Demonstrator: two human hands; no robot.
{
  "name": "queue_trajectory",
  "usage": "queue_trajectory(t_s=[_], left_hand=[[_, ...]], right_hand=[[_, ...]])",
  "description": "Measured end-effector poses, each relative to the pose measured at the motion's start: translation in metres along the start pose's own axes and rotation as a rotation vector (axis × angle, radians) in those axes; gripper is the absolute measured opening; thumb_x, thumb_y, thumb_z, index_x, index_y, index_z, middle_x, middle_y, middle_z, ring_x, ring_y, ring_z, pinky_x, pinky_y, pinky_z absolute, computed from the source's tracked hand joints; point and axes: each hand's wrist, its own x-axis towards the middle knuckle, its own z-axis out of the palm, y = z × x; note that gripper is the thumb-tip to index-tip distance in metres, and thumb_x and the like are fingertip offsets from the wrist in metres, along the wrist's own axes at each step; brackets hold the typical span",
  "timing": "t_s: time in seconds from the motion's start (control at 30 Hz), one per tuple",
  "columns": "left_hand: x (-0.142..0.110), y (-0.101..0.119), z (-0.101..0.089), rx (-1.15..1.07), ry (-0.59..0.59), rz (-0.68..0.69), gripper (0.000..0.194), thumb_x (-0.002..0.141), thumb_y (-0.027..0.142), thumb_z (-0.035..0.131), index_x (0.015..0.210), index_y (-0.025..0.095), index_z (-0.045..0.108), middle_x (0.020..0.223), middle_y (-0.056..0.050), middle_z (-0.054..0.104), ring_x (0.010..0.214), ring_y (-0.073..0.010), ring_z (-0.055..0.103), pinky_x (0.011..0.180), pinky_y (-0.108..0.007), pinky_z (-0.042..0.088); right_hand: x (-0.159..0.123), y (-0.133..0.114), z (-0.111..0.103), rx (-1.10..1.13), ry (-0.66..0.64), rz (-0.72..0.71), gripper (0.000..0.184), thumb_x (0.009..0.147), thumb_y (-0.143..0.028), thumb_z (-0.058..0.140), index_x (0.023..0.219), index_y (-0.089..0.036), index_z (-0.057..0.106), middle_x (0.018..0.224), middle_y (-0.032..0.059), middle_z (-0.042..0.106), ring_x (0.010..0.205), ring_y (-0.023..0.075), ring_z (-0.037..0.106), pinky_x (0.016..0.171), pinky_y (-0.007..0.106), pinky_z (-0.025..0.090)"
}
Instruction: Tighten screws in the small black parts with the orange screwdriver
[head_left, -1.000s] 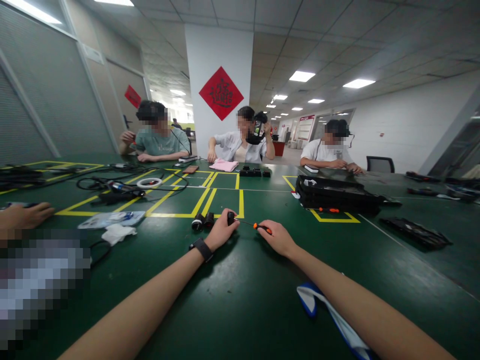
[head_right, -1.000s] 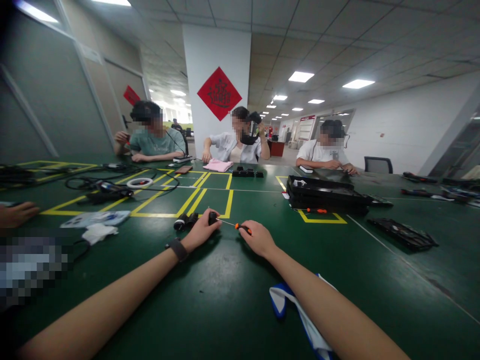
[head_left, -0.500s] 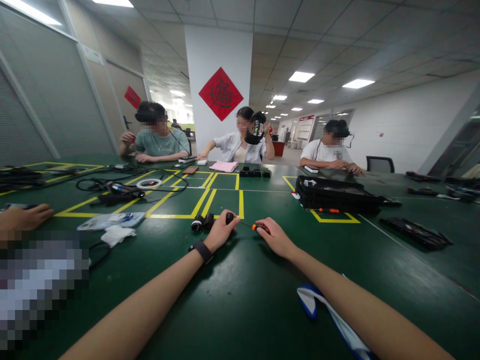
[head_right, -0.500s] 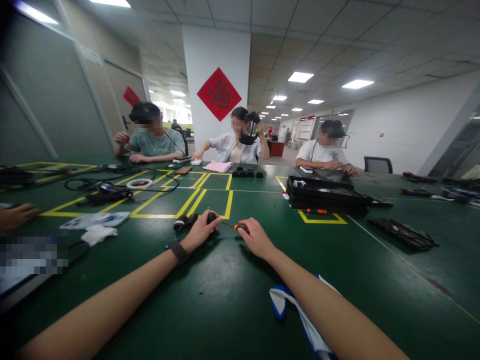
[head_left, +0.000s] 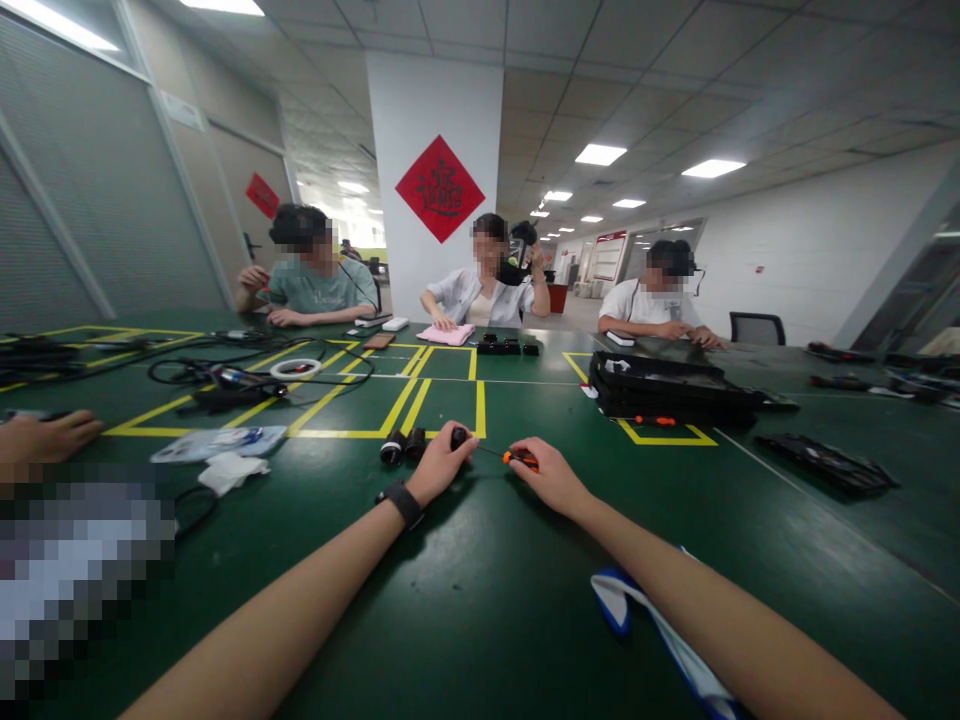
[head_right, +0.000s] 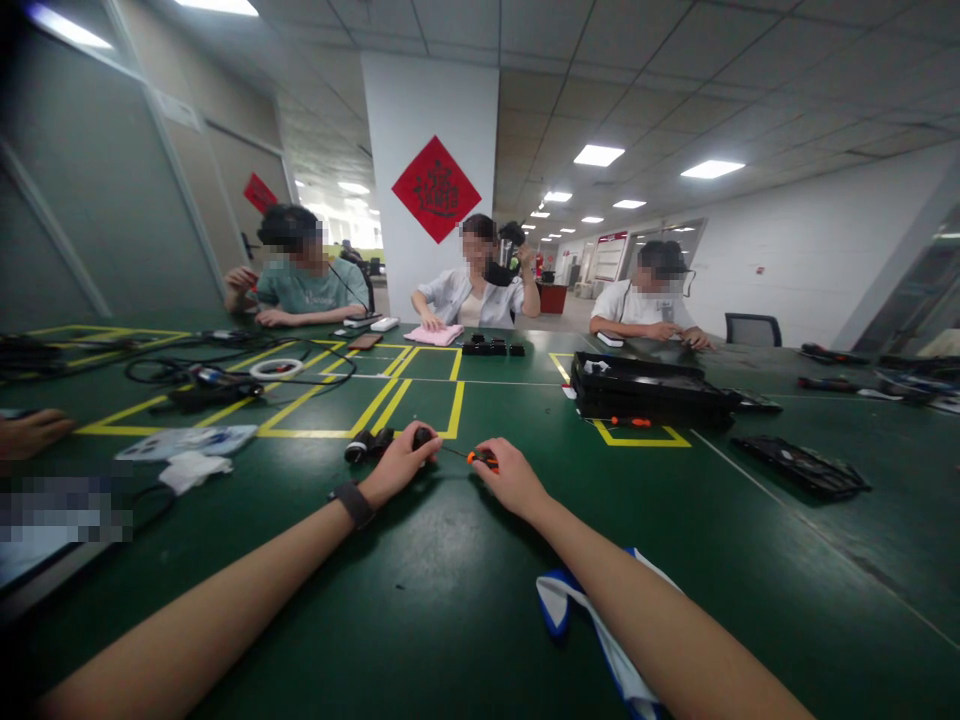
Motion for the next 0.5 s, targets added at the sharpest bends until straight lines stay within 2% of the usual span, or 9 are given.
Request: queue_trajectory(t_s=[0.1, 0.2, 0.37, 0.5], left_hand=[[-0.0001, -0.0005, 0.0004, 0.005, 0.001, -0.001, 0.029, 0.075, 0.045, 0.049, 0.086, 0.018, 0.050, 0.065, 0.003, 0.056, 0.058, -0.0121, 0.054, 0.061, -0.025, 0.040], [0.0000, -0.0013, 0.0007, 0.002, -0.004, -0.005, 0.029, 0.076, 0.045, 0.048, 0.087, 0.018, 0.050, 0.065, 0.003, 0.056, 0.059, -0.0120, 0.054, 0.060, -0.024, 0.040], [0.0007, -0.0029, 0.0006, -0.010, -0.003, -0.015, 0.031, 0.076, 0.046, 0.047, 0.087, 0.018, 0.051, 0.065, 0.003, 0.056, 0.057, -0.0114, 0.053, 0.058, -0.024, 0.039], [0.0020, -0.0051, 0.0008, -0.001, 0.004, -0.019, 0.030, 0.076, 0.046, 0.047, 0.088, 0.018, 0.051, 0.063, 0.003, 0.056, 0.058, -0.0120, 0.053, 0.056, -0.023, 0.039]], right_hand=[[0.0015, 0.0000, 0.0025, -0.023, 0.001, 0.021, 0.022, 0.086, -0.026, 0.040, 0.089, -0.016, 0.061, 0.090, 0.0058, 0.056, 0.086, 0.0149, 0.051, 0.081, 0.030, 0.039], [0.0012, -0.0008, 0.0015, -0.037, -0.019, -0.014, 0.023, 0.086, -0.025, 0.041, 0.081, -0.016, 0.061, 0.086, 0.0056, 0.056, 0.083, 0.0149, 0.050, 0.080, 0.029, 0.039], [-0.0007, -0.0002, -0.0016, -0.006, 0.012, -0.023, 0.013, 0.080, -0.025, 0.052, 0.087, -0.017, 0.059, 0.088, 0.0045, 0.056, 0.083, 0.0146, 0.051, 0.078, 0.028, 0.040], [0.0007, 0.0024, 0.0009, 0.024, 0.030, 0.025, 0.019, 0.080, -0.027, 0.050, 0.095, -0.017, 0.058, 0.093, 0.0053, 0.056, 0.085, 0.0145, 0.051, 0.079, 0.028, 0.040]])
